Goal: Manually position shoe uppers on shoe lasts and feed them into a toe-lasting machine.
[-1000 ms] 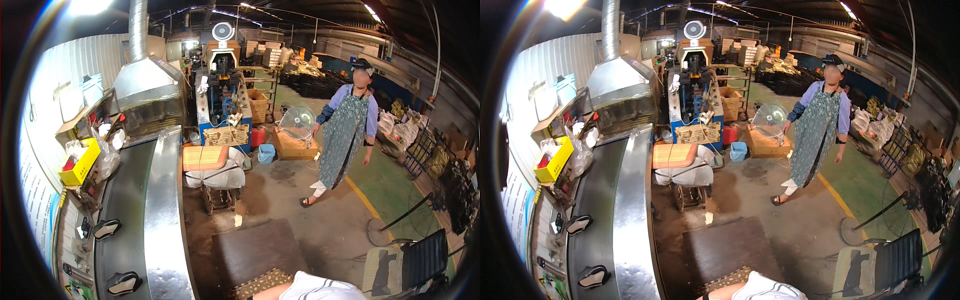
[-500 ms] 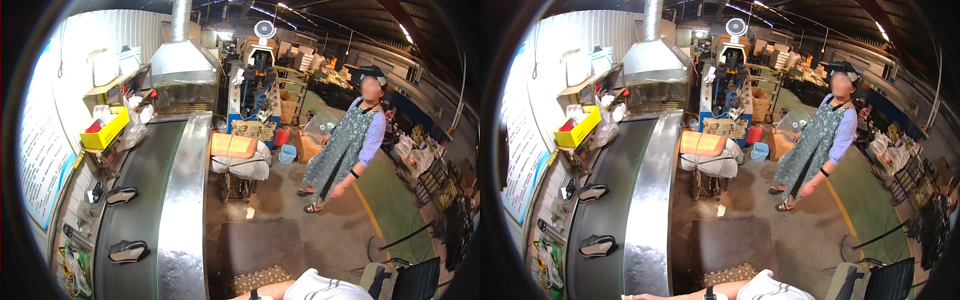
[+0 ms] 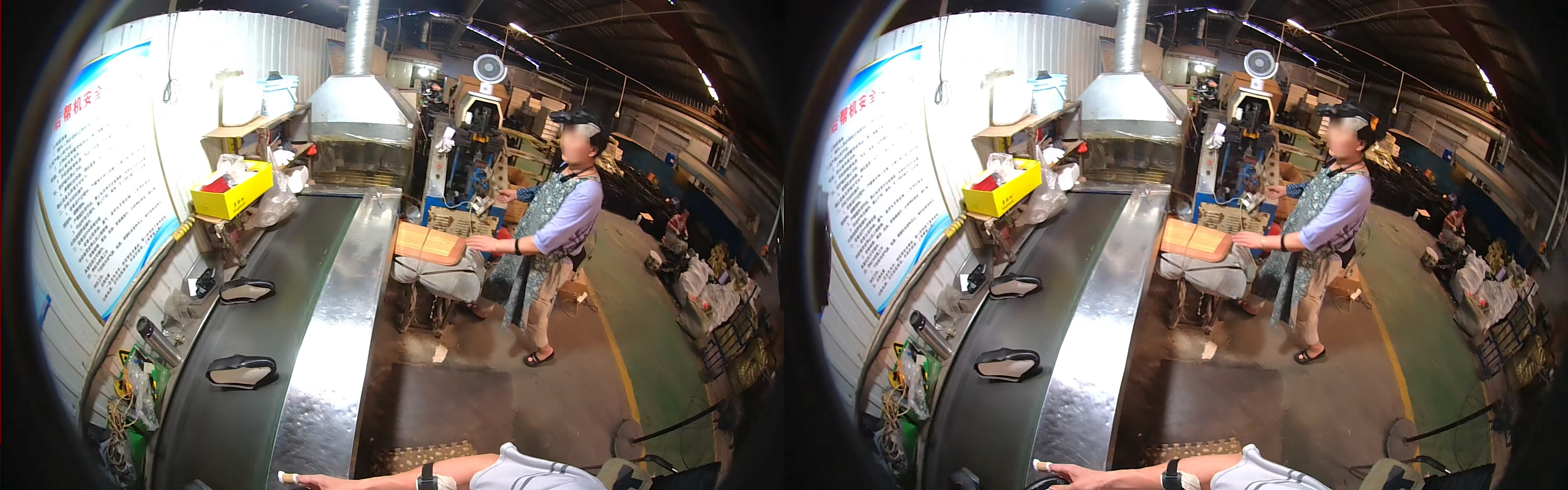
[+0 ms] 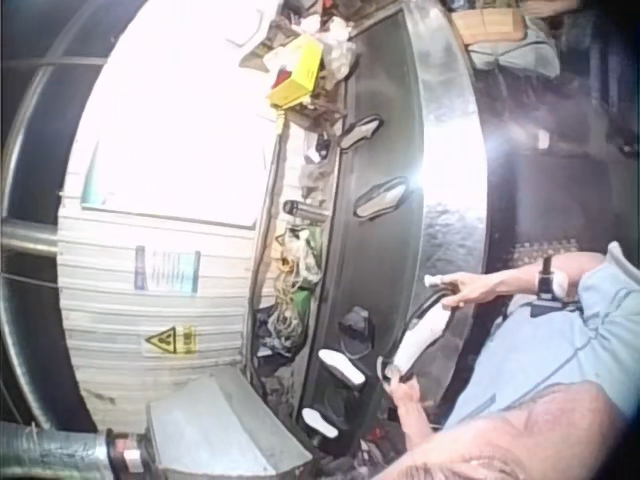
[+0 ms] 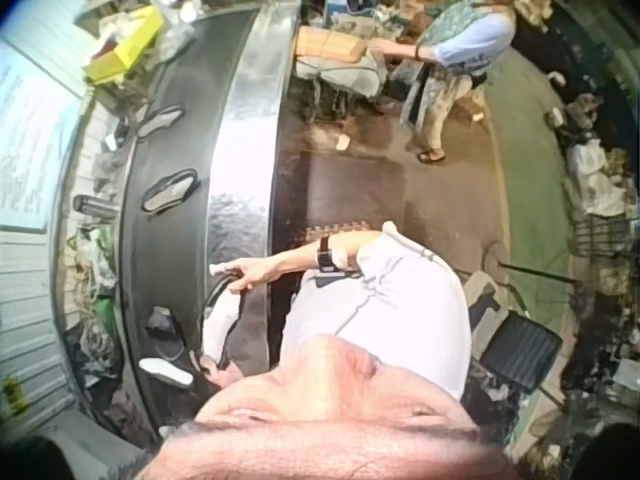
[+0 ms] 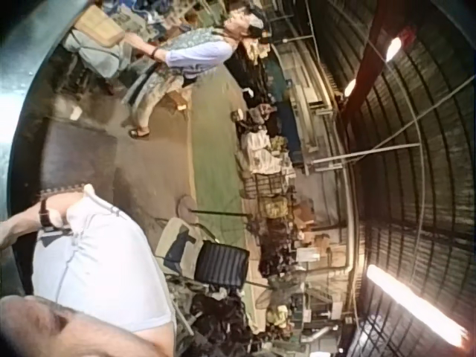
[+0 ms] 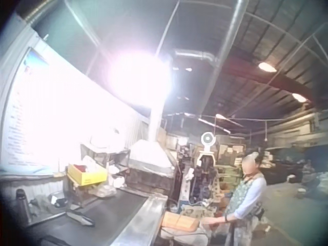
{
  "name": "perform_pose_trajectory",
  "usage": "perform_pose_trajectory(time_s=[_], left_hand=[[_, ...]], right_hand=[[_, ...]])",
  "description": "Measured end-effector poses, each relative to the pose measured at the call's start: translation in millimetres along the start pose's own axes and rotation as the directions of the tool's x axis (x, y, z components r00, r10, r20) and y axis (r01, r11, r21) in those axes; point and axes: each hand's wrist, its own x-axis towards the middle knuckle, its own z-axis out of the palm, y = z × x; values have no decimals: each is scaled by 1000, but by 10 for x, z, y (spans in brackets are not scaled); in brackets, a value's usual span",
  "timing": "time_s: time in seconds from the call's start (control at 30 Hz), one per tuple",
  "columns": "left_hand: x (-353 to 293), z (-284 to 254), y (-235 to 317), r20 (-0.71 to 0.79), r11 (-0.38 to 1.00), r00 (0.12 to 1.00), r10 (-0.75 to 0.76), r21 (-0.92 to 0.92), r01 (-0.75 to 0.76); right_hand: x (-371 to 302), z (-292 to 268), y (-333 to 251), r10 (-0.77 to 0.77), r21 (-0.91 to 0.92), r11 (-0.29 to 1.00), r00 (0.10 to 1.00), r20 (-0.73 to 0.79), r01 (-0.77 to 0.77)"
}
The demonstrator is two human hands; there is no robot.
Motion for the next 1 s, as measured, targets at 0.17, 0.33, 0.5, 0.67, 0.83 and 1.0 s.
perform_pose_trajectory(time_s=[0.17,0.33,0.5,0.67,0.83,1.0], left_hand=[[23,-265,72,273,839,907,320,363,-405],[-53,437,792,25,968,994,111,223,-113],[-40,553,789,252,661,862,440,558,-501],[-62,1120,716,264,820,923,281,434,-374],[-174,1084,334,340,695,800,495,397,-599],[-298,968,160,234,722,826,513,403,-562]], right_hand=[[28,-110,214,-234,-413,877,969,76,244],[295,-223,417,-326,-748,503,897,299,432],[252,324,-45,-517,-542,461,709,480,703],[128,411,-144,-361,-734,569,915,181,370],[-85,118,-67,-190,-656,707,965,183,264],[-29,99,173,-253,-586,727,933,257,359]])
